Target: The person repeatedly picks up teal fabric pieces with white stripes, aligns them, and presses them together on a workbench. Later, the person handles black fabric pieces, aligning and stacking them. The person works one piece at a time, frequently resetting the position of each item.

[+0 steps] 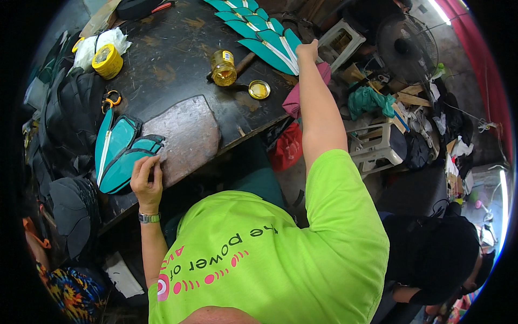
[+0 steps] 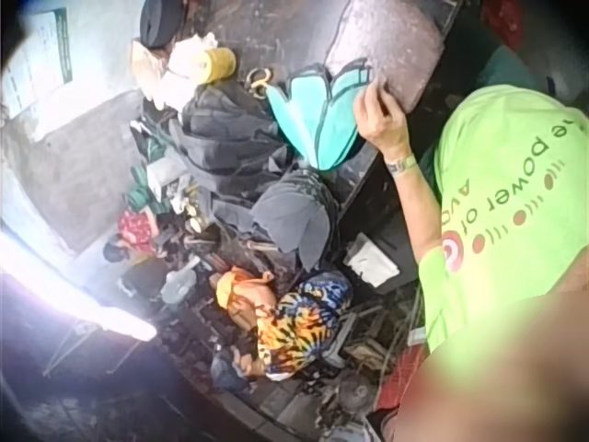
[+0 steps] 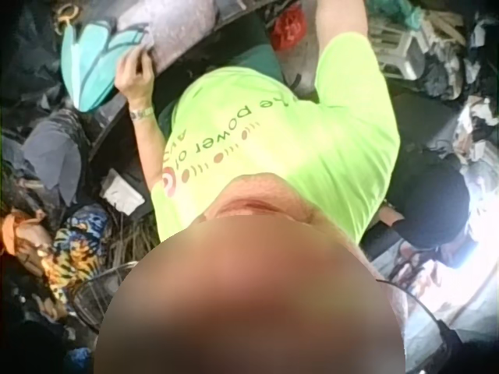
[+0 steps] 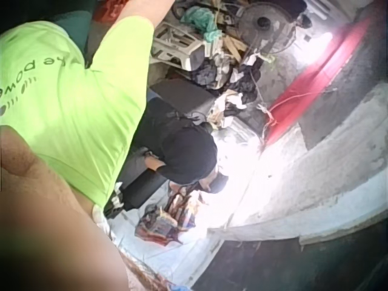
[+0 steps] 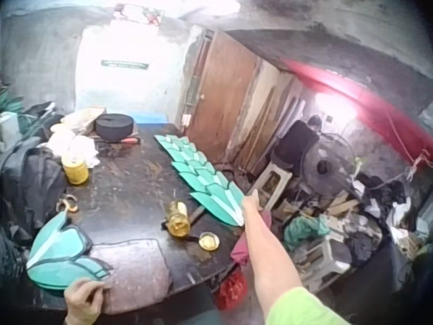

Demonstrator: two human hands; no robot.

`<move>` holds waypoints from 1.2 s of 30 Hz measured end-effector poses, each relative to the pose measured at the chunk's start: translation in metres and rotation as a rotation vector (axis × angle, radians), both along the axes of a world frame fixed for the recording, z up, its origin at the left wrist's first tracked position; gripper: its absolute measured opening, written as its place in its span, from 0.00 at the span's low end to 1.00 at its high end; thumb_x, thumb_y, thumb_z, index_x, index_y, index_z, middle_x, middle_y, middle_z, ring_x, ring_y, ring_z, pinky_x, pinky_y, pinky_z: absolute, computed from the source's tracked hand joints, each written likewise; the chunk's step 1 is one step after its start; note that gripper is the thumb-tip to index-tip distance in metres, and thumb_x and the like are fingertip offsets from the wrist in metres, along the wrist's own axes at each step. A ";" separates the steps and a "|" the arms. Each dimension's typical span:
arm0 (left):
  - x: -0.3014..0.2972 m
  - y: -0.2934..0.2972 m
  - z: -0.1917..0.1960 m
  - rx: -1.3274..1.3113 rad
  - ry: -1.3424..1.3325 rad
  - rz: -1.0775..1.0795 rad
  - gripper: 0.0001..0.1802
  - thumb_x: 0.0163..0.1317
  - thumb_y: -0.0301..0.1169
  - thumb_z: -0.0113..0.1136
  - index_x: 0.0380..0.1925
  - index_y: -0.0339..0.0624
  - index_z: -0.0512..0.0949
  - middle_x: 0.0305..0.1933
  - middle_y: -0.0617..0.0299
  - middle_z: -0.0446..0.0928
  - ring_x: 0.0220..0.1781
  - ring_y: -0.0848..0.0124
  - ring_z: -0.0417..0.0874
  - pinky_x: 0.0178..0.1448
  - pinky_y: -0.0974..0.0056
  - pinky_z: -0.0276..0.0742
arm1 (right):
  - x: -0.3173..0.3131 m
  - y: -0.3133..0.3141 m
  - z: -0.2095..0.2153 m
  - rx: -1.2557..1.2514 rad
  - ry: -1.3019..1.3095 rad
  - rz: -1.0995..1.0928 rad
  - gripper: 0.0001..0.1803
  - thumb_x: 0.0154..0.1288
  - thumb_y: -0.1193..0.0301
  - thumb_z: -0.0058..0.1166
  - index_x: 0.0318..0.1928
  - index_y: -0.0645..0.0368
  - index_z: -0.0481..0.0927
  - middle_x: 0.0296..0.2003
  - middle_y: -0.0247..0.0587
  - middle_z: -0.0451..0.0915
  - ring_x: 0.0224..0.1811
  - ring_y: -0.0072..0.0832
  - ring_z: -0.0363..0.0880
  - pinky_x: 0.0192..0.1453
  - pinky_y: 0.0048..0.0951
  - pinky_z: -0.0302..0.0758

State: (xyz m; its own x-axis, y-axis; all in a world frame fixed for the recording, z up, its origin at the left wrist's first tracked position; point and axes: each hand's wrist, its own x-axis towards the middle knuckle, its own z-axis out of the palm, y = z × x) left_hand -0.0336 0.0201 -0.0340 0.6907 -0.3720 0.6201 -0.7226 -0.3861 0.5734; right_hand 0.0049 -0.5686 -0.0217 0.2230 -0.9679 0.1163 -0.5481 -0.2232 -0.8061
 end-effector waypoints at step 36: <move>0.116 0.100 0.036 0.608 0.358 0.502 0.42 0.57 0.54 0.72 0.64 0.36 0.77 0.59 0.42 0.78 0.61 0.50 0.80 0.64 0.52 0.75 | -0.037 0.258 0.049 -0.412 0.794 0.951 0.30 0.62 0.61 0.67 0.61 0.60 0.74 0.48 0.60 0.85 0.53 0.55 0.84 0.57 0.50 0.80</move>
State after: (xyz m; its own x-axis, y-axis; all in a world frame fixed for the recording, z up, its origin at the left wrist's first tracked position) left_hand 0.0820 0.1206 0.0019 0.9778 -0.1672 0.1264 -0.2000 -0.9246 0.3241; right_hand -0.0321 -0.3104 0.0269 0.9407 -0.3194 -0.1140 -0.3320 -0.9360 -0.1171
